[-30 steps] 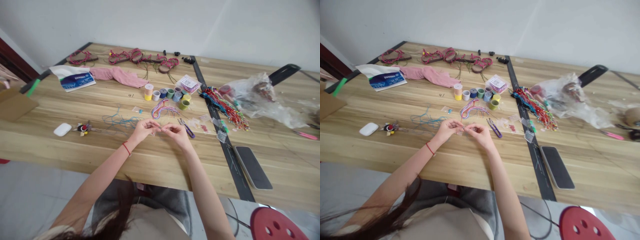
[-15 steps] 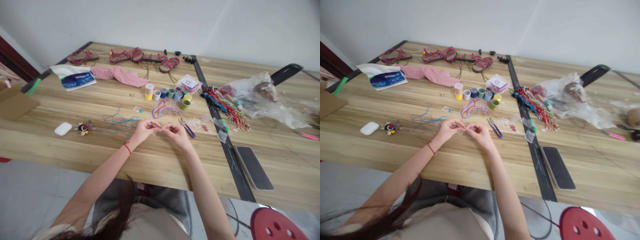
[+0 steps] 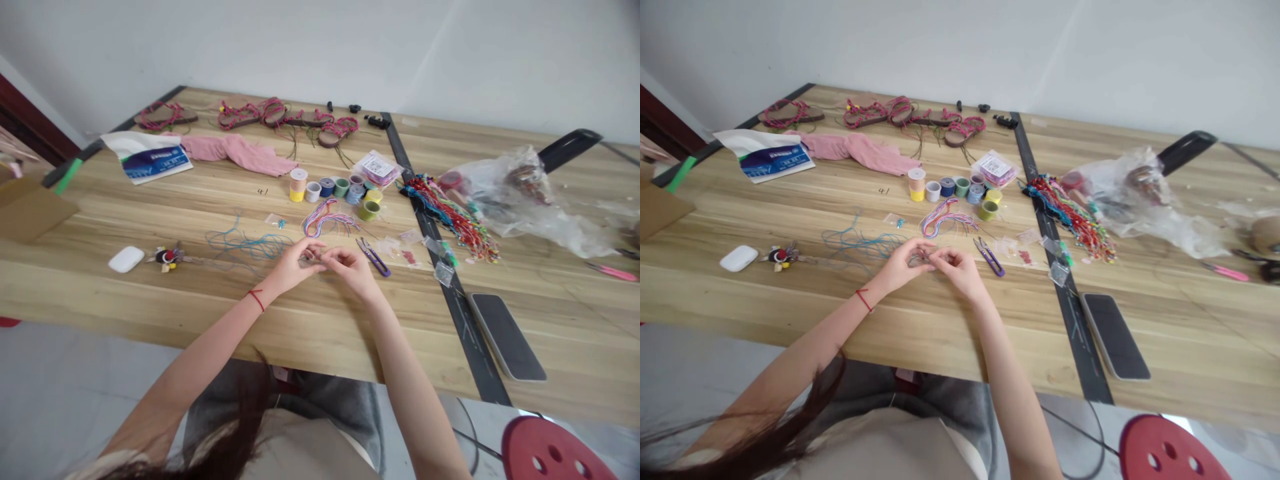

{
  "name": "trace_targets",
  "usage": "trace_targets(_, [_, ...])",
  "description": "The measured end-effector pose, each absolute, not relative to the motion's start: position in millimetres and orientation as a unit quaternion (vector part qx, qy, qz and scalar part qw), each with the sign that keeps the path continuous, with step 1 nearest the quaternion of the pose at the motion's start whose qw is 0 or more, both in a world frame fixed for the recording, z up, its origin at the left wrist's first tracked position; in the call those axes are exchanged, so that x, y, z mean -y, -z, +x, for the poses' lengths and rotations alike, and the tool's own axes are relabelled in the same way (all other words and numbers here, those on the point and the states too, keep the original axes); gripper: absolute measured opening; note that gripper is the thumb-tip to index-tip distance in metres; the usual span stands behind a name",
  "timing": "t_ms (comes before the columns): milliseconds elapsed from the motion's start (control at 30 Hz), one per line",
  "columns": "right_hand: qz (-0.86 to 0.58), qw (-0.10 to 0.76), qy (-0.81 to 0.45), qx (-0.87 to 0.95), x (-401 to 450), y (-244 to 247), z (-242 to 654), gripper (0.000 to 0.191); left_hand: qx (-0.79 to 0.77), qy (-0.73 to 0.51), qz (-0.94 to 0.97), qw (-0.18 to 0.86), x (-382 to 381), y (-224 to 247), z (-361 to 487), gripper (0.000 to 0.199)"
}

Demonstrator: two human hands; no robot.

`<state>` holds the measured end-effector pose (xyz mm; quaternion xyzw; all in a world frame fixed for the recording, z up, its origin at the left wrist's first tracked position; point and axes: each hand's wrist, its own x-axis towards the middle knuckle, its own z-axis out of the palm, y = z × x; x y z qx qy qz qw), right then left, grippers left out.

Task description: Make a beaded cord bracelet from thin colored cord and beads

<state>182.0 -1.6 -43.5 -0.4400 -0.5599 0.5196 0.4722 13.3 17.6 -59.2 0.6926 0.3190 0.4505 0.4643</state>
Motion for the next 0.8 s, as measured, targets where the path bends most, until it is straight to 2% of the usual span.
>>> trace_targets(367, [-0.447, 0.486, -0.516, 0.546, 1, 39, 183, 0.022, -0.301, -0.406, 0.659, 0.557, -16, 56, 12, 0.035])
trace_targets(567, [-0.464, 0.484, -0.496, 0.552, -1, 42, 185, 0.022, -0.313, -0.394, 0.647, 0.573, -15, 53, 10, 0.032])
trace_targets(667, [-0.472, 0.481, -0.483, 0.558, -2, 46, 186, 0.025, -0.326, -0.383, 0.666, 0.551, -16, 49, 8, 0.033])
trace_targets(800, [-0.478, 0.479, -0.477, 0.562, -2, 49, 184, 0.029, -0.367, -0.389, 0.718, 0.446, -14, 44, 6, 0.025])
